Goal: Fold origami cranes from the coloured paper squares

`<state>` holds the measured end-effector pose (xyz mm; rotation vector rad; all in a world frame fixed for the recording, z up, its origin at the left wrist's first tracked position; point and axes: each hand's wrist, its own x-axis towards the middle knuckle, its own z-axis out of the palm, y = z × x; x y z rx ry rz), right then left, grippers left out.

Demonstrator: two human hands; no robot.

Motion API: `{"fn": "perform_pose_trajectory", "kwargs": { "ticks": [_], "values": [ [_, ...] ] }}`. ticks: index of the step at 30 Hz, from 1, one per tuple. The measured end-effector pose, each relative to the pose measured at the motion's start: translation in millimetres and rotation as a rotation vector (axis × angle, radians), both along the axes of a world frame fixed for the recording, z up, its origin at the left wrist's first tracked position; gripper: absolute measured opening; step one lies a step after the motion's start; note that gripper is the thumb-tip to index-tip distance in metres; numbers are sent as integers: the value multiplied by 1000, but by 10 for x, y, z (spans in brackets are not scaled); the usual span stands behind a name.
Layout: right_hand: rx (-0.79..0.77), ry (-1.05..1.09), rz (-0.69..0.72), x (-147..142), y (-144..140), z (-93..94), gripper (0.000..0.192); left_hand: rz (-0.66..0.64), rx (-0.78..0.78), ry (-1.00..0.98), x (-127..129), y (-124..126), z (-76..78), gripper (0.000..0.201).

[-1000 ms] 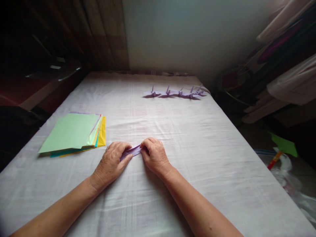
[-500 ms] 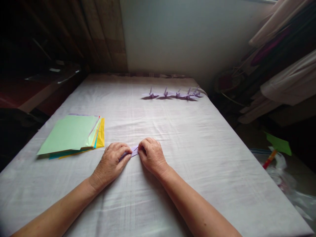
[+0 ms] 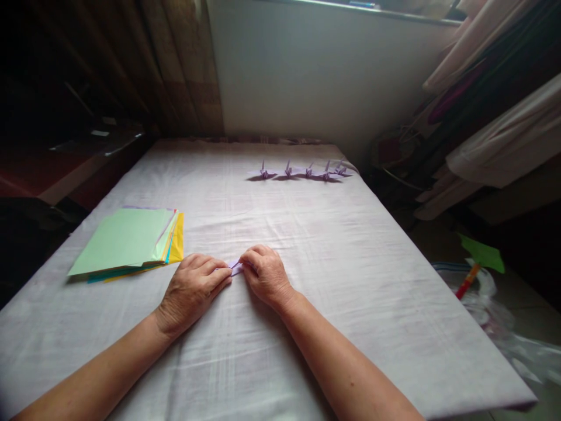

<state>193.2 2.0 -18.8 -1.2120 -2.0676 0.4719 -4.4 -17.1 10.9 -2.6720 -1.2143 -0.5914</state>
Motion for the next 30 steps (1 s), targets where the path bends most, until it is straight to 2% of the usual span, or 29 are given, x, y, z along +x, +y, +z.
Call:
{"fn": "perform_pose_trajectory", "kwargs": {
  "ticks": [5, 10, 16, 21, 30],
  "values": [
    [135, -93, 74, 86, 35, 22, 16, 5, -16, -11, 8, -1, 34, 13],
    [133, -168, 151, 97, 52, 62, 13, 5, 13, 15, -23, -7, 10, 14],
    [157, -254, 114, 22, -77, 129, 16, -16, 29, 1, -135, -21, -57, 19],
    [169, -301, 115, -4, -129, 173, 16, -41, -55, -81, -213, 17, -96, 20],
    [226, -352, 73, -34, -164, 176, 20, -63, -89, -108, -223, 46, -108, 22]
  ]
}}
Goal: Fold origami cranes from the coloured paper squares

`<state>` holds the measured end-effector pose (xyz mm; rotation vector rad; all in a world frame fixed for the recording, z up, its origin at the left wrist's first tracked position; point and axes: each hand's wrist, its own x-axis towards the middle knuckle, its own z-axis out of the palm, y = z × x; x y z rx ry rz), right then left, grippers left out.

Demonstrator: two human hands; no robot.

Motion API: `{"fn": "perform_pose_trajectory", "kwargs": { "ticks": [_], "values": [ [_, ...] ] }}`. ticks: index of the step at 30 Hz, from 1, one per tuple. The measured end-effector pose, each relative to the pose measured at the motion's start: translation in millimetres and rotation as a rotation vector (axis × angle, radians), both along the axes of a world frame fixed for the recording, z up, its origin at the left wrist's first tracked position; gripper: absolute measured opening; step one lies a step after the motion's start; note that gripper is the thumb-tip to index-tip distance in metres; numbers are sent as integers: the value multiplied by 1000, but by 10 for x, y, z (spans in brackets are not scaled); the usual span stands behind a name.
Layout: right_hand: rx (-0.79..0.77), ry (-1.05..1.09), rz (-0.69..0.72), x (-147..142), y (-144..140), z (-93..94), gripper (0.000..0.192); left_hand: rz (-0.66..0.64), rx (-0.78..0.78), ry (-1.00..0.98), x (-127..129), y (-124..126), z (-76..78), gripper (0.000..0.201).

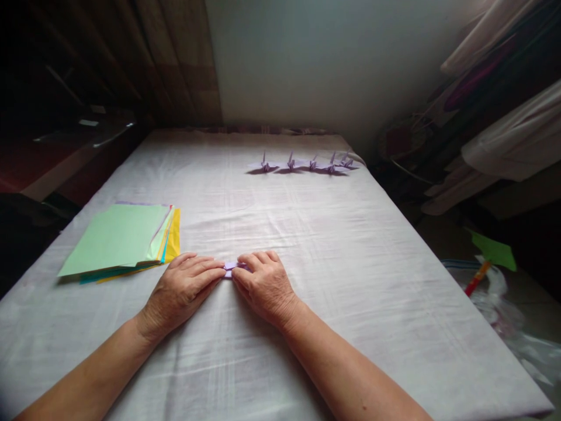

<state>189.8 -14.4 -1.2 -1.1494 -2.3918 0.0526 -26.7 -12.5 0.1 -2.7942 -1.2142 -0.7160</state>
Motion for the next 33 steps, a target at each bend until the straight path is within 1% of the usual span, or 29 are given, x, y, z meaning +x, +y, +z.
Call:
{"fn": "perform_pose_trajectory", "kwargs": {
  "ticks": [4, 8, 14, 20, 24, 28, 33],
  "values": [
    [-12, 4, -1, -25, 6, -8, 17, 12, -26, -11, 31, 13, 33, 20],
    [-20, 21, -9, -50, 23, 10, 20, 23, -70, -26, 52, 35, 54, 19],
    [-22, 28, -5, -64, 28, 15, 20, 35, -75, -36, 46, 40, 46, 21],
    [-42, 29, 5, -75, 38, 4, 22, 33, -118, -55, 30, 43, 43, 17],
    [-43, 22, 0, -83, 44, -3, 20, 11, -92, -63, 36, 55, 38, 18],
    [-50, 26, -2, -84, 39, -3, 20, 22, -70, -57, 47, 56, 25, 18],
    [-65, 74, -13, -98, 39, -21, 19, 38, -80, -71, 62, 51, 25, 21]
  ]
}}
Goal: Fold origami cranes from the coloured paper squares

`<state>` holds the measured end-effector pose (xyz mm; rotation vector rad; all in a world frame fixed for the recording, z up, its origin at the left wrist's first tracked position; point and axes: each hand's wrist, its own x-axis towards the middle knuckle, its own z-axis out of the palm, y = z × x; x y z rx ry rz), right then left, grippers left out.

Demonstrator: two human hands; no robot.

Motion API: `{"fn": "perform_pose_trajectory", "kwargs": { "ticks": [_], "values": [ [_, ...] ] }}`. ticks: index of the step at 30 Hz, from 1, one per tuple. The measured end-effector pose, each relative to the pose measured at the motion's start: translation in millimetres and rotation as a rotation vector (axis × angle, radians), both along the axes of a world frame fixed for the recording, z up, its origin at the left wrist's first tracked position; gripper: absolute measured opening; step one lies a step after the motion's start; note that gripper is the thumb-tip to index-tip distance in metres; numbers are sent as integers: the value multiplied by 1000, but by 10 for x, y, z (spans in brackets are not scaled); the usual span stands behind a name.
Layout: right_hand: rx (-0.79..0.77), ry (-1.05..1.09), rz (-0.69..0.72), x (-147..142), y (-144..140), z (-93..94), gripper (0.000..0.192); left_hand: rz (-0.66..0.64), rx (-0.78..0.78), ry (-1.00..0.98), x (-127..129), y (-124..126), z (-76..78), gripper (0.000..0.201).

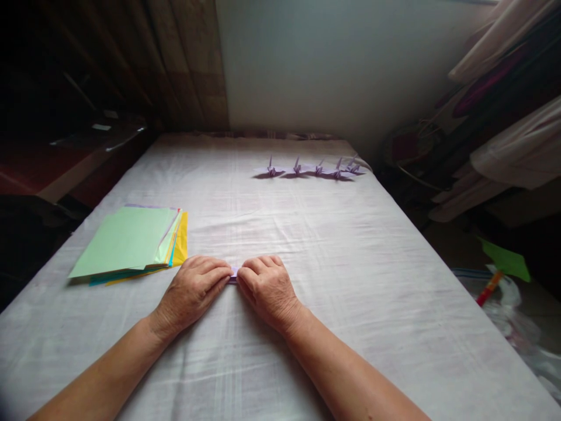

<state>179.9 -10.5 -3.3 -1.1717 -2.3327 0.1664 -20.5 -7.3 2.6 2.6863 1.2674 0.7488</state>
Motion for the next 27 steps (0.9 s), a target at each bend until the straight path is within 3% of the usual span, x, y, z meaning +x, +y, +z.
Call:
{"fn": "perform_pose_trajectory", "kwargs": {
  "ticks": [10, 16, 27],
  "values": [
    [-138, 71, -176, -72, 46, -67, 9, 185, -67, 62, 33, -8, -26, 16],
    [-83, 77, -175, -50, 52, -106, 9, 229, -72, 56, 16, -12, -46, 13],
    [48, 59, -112, -27, 30, -95, 12, 191, -33, -5, -13, -16, -53, 15]
  ]
}}
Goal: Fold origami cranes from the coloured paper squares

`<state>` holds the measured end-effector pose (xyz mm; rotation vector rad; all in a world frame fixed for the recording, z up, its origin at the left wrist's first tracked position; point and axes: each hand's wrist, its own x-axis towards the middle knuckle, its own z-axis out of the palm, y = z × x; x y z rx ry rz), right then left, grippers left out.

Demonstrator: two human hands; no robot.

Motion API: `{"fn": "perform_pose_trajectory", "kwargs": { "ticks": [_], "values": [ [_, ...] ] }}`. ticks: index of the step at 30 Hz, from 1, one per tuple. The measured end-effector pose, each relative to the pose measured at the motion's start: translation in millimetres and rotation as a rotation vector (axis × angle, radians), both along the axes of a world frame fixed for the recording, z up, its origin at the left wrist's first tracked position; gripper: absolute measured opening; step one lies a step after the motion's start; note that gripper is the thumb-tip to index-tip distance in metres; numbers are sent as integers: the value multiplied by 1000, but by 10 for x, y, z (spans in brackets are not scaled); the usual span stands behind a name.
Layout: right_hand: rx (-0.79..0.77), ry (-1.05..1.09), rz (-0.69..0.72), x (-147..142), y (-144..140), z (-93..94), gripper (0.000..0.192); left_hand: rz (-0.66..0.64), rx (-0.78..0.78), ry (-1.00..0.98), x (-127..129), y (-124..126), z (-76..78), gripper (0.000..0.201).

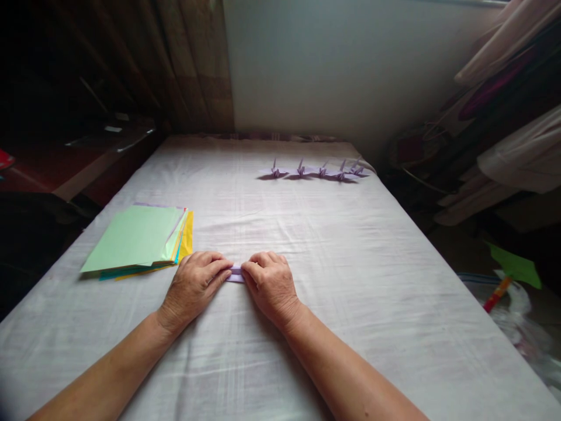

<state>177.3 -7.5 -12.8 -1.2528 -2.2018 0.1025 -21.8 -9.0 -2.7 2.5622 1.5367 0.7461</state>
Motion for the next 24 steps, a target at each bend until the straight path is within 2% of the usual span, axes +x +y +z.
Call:
{"fn": "perform_pose_trajectory", "kwargs": {
  "ticks": [6, 14, 19, 24],
  "values": [
    [58, -9, 27, 7, -19, 39, 15, -16, 38, -20, 5, -13, -11, 11],
    [-25, 22, 32, 10, -7, 11, 10, -80, 27, -32, -12, -9, 8, 12],
    [-52, 110, 56, 36, 24, -28, 13, -131, 110, -7, 0, 1, 26, 15],
    [30, 113, 91, 30, 28, -3, 15, -137, 132, 22, 46, -23, 76, 19]
  ]
}}
